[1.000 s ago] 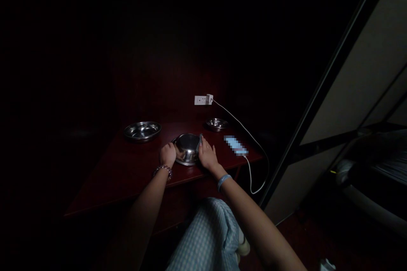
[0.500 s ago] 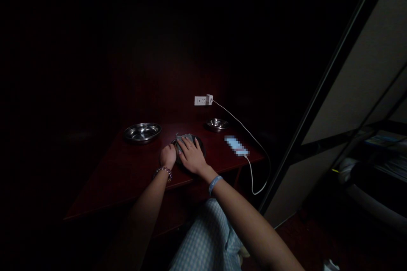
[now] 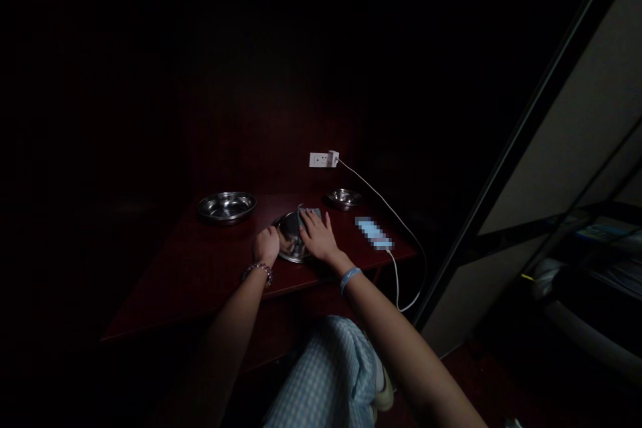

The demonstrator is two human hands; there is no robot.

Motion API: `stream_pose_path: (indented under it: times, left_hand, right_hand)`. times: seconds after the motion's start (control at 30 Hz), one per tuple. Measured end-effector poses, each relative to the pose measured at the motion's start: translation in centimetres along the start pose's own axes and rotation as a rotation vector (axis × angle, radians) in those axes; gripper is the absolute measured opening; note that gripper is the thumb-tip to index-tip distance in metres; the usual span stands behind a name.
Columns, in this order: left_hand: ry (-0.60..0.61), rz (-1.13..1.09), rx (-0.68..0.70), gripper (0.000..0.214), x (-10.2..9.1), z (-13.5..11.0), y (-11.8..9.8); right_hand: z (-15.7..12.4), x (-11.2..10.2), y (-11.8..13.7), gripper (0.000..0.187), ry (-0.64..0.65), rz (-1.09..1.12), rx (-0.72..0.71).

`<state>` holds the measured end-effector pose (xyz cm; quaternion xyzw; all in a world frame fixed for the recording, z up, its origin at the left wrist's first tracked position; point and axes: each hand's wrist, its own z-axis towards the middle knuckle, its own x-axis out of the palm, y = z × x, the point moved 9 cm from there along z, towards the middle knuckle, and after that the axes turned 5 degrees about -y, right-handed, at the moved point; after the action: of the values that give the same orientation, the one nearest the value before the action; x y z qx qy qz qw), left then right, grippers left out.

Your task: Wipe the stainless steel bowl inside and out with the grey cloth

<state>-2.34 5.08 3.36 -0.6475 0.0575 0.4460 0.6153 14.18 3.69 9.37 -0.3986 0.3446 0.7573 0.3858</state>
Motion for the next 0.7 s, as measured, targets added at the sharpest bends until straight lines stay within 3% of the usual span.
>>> stream_pose_path:
  times: [0.23, 0.5, 0.7]
  left_hand:
    - [-0.006, -0.019, -0.008, 0.054, 0.1, 0.1, 0.3]
    - [-0.003, -0.004, 0.002, 0.054, 0.3, 0.2, 0.3]
    - [-0.008, -0.005, -0.009, 0.054, 0.1, 0.1, 0.3]
  right_hand:
    - [1.3, 0.7, -0.9, 0.06, 0.039, 0.155, 0.109]
    - [1.1, 0.6, -0.9, 0.069, -0.108, 0.081, 0.104]
    - [1.3, 1.6, 0.7, 0.071, -0.03, 0.055, 0.092]
